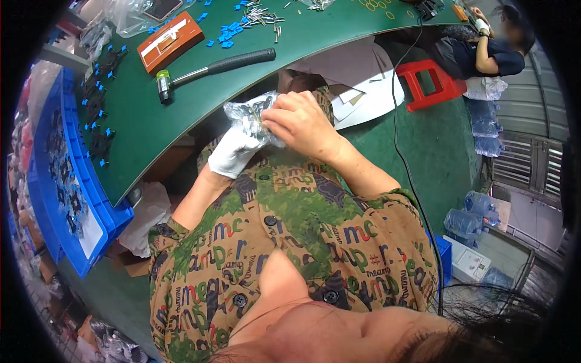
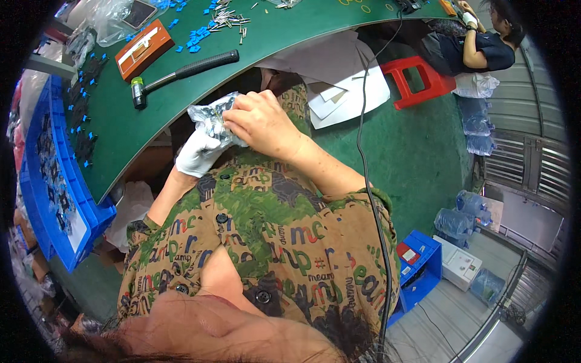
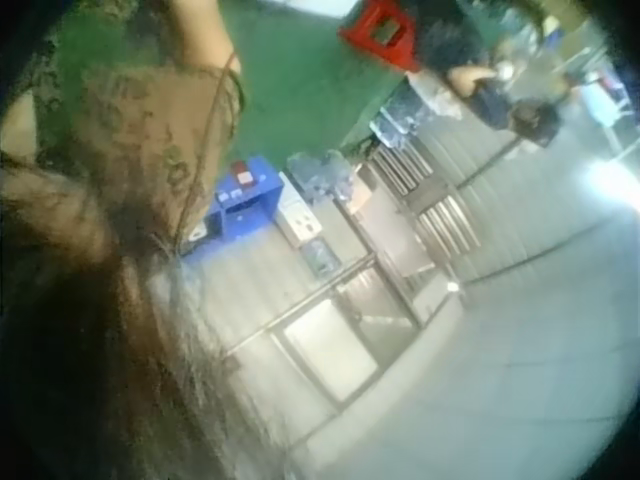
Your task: The person assembles small hardware components at a workbench. They insert metal pins into black plastic parts and secure them with blue plastic caps. The person uses a hammer to tap the pins into place and places the finished assemblies into a clear plastic bag.
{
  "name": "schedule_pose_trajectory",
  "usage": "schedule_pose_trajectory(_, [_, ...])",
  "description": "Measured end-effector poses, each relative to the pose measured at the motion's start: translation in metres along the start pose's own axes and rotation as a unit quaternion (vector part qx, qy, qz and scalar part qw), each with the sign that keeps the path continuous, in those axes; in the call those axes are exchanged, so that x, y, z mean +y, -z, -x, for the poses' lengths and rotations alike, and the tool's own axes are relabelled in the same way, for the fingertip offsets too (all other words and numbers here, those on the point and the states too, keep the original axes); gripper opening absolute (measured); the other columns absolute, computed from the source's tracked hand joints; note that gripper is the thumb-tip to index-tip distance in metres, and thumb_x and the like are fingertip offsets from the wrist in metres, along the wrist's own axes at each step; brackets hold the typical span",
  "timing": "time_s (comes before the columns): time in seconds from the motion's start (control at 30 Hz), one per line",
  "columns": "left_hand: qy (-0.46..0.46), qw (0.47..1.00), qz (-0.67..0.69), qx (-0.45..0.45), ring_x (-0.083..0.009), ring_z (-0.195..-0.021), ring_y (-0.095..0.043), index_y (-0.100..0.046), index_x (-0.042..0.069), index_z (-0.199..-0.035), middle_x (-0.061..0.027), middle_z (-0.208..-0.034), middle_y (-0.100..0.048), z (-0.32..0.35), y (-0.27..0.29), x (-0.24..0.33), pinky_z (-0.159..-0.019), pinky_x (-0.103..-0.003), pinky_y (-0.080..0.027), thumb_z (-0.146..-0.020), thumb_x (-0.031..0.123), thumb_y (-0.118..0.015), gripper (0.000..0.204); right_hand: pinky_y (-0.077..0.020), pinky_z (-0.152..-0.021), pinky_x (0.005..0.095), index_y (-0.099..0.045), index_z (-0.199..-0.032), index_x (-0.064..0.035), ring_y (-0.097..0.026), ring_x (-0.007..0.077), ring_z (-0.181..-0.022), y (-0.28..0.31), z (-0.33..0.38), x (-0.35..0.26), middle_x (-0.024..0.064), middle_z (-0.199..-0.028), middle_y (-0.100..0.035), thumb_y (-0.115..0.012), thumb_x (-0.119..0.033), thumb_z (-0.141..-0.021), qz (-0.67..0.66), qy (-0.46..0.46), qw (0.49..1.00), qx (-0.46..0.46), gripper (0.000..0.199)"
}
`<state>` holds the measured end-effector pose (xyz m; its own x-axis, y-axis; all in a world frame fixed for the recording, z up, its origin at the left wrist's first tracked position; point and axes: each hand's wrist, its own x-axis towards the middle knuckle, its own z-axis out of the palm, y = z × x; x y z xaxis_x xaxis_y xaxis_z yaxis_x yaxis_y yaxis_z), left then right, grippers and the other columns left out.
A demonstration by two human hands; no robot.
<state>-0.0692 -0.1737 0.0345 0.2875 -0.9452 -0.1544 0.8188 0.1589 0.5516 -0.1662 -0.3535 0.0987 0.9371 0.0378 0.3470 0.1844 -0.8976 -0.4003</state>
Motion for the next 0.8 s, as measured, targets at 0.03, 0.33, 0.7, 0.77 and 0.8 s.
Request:
schedule_pose_trajectory(0.03, [-0.016,1.000,-0.009,0.011,-0.0160,-0.119,-0.060,-0.047,0.002,-0.147,-0.0051,-0.132,-0.061,-0.001,0.002,-0.003,-0.101,-0.030,-0.050,-0.082,0.008,-0.064,0.068,-0.0411,-0.081,0.0394,-0.071,-0.096,-0.0127,-0.060,0.0226,-0.090,-0.002,0.000,-0.001,0.0021,-0.089,-0.060,-0.075,-0.022,-0.087,-0.003,0.003,1.000,0.002,0.013])
schedule_pose_trajectory(0.33, [-0.028,0.972,-0.231,0.030,-0.0148,-0.124,-0.055,-0.042,0.002,-0.151,-0.0048,-0.138,-0.056,-0.010,0.005,-0.003,-0.106,-0.029,-0.044,-0.085,0.008,-0.067,0.071,-0.0452,-0.082,0.0401,-0.067,-0.090,-0.0087,-0.062,0.0264,-0.092,-0.019,0.002,-0.006,0.0054,-0.093,-0.062,-0.072,-0.015,-0.084,-0.163,-0.062,0.984,-0.021,0.010])
schedule_pose_trajectory(0.7, [-0.079,0.984,-0.109,0.120,-0.0249,-0.134,-0.055,-0.022,0.004,-0.162,-0.0149,-0.154,-0.049,-0.019,0.020,-0.024,-0.109,-0.038,-0.047,-0.091,0.009,-0.069,0.085,-0.0531,-0.078,0.0326,-0.072,-0.107,-0.0018,-0.068,0.0190,-0.087,-0.012,0.009,-0.016,0.0094,-0.095,-0.072,-0.069,-0.023,-0.097,-0.387,-0.093,0.910,-0.118,0.024])
schedule_pose_trajectory(0.77, [-0.039,0.839,-0.523,0.144,-0.0268,-0.136,-0.054,-0.024,0.006,-0.162,-0.0156,-0.154,-0.049,-0.022,0.027,-0.013,-0.103,-0.039,-0.049,-0.092,0.006,-0.065,0.081,-0.0517,-0.074,0.0317,-0.072,-0.109,-0.0017,-0.065,0.0163,-0.081,-0.007,0.002,-0.027,0.0051,-0.092,-0.071,-0.067,-0.022,-0.099,-0.543,-0.247,0.802,-0.045,0.023])
schedule_pose_trajectory(0.8, [-0.015,0.703,-0.696,0.144,-0.0277,-0.137,-0.053,-0.025,0.006,-0.162,-0.0160,-0.154,-0.050,-0.022,0.028,-0.008,-0.101,-0.040,-0.050,-0.092,0.004,-0.064,0.079,-0.0510,-0.072,0.0312,-0.071,-0.109,-0.0016,-0.063,0.0150,-0.078,-0.005,0.000,-0.029,0.0030,-0.090,-0.070,-0.066,-0.021,-0.100,-0.608,-0.318,0.727,-0.008,0.022])
